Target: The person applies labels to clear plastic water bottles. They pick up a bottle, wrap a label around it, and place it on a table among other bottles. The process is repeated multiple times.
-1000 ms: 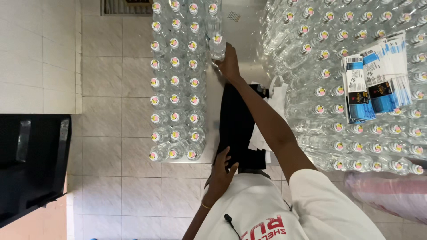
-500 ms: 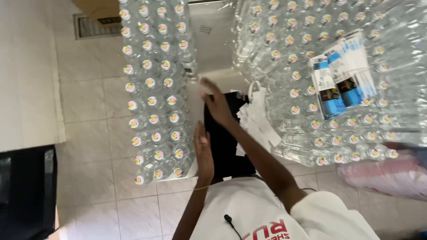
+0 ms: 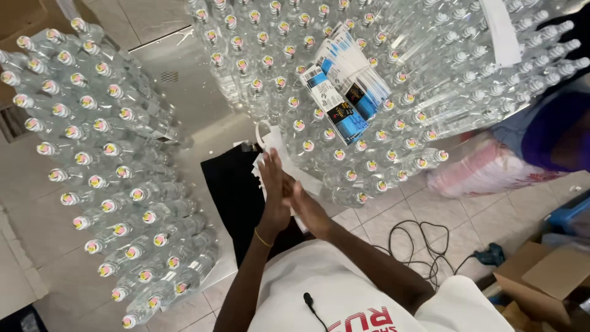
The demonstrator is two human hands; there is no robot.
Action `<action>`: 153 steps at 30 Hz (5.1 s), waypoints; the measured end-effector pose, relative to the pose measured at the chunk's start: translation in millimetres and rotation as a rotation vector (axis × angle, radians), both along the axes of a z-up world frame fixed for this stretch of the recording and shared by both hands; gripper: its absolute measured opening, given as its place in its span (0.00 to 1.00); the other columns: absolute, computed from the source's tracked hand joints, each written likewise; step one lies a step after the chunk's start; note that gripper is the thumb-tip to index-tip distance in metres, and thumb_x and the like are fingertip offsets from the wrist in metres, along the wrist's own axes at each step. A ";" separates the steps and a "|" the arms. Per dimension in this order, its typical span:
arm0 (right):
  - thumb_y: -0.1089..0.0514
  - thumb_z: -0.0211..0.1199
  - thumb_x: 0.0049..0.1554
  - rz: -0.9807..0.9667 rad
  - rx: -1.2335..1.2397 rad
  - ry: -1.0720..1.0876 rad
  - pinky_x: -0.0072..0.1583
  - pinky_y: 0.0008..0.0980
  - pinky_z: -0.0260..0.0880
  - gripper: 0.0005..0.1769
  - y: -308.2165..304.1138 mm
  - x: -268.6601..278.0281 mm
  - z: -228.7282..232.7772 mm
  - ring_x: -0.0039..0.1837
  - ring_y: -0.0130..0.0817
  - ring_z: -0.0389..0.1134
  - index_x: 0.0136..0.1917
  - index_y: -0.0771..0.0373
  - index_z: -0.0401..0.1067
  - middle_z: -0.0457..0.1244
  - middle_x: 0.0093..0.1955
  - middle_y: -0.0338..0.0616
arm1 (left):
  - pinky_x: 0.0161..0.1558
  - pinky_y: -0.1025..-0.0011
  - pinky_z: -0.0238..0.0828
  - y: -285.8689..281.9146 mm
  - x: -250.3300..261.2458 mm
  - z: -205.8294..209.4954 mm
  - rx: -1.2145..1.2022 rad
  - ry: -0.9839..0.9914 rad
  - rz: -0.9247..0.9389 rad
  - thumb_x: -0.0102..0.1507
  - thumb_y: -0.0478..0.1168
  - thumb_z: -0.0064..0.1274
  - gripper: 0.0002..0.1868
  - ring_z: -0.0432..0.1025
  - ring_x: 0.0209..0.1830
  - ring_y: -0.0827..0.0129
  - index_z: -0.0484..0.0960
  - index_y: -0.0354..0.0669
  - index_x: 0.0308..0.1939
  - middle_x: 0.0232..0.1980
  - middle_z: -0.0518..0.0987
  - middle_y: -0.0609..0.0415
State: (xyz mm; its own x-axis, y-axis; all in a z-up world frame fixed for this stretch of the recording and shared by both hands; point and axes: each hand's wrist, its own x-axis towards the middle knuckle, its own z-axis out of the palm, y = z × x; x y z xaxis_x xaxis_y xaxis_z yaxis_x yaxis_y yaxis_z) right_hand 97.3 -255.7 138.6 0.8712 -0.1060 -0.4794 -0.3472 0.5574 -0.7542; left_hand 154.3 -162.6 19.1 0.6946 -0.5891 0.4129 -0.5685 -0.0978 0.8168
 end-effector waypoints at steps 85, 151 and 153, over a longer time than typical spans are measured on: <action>0.64 0.75 0.61 0.099 -1.334 -0.644 0.61 0.46 0.81 0.19 91.4 -50.1 -1.8 0.63 0.50 0.77 0.65 0.64 0.82 0.73 0.59 0.54 | 0.53 0.63 0.83 144.9 -69.3 71.3 -0.470 0.874 0.414 0.72 0.35 0.62 0.07 0.86 0.41 0.64 0.88 0.36 0.52 0.40 0.90 0.42; 0.63 0.76 0.61 0.108 -0.731 -0.429 0.61 0.39 0.74 0.22 54.2 -43.9 -6.4 0.57 0.34 0.73 0.67 0.66 0.78 0.69 0.51 0.47 | 0.38 0.74 0.70 119.3 -76.2 76.9 -0.328 0.750 0.469 0.74 0.45 0.60 0.11 0.71 0.33 0.76 0.87 0.42 0.52 0.39 0.83 0.51; 0.59 0.75 0.64 0.189 -0.639 -0.439 0.62 0.38 0.73 0.26 49.5 -35.8 -15.7 0.57 0.30 0.70 0.72 0.66 0.74 0.68 0.51 0.44 | 0.40 0.72 0.70 120.8 -75.3 75.7 -0.307 0.657 0.557 0.74 0.47 0.60 0.12 0.73 0.34 0.72 0.88 0.42 0.48 0.47 0.88 0.49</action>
State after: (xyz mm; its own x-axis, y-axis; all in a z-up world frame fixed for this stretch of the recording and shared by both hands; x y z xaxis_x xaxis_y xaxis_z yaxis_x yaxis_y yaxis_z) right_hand 61.4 -206.3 123.0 0.9970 -0.0761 0.0157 0.0105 -0.0673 -0.9977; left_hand 79.0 -41.7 94.9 0.9962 -0.0274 -0.0829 0.0844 0.0566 0.9948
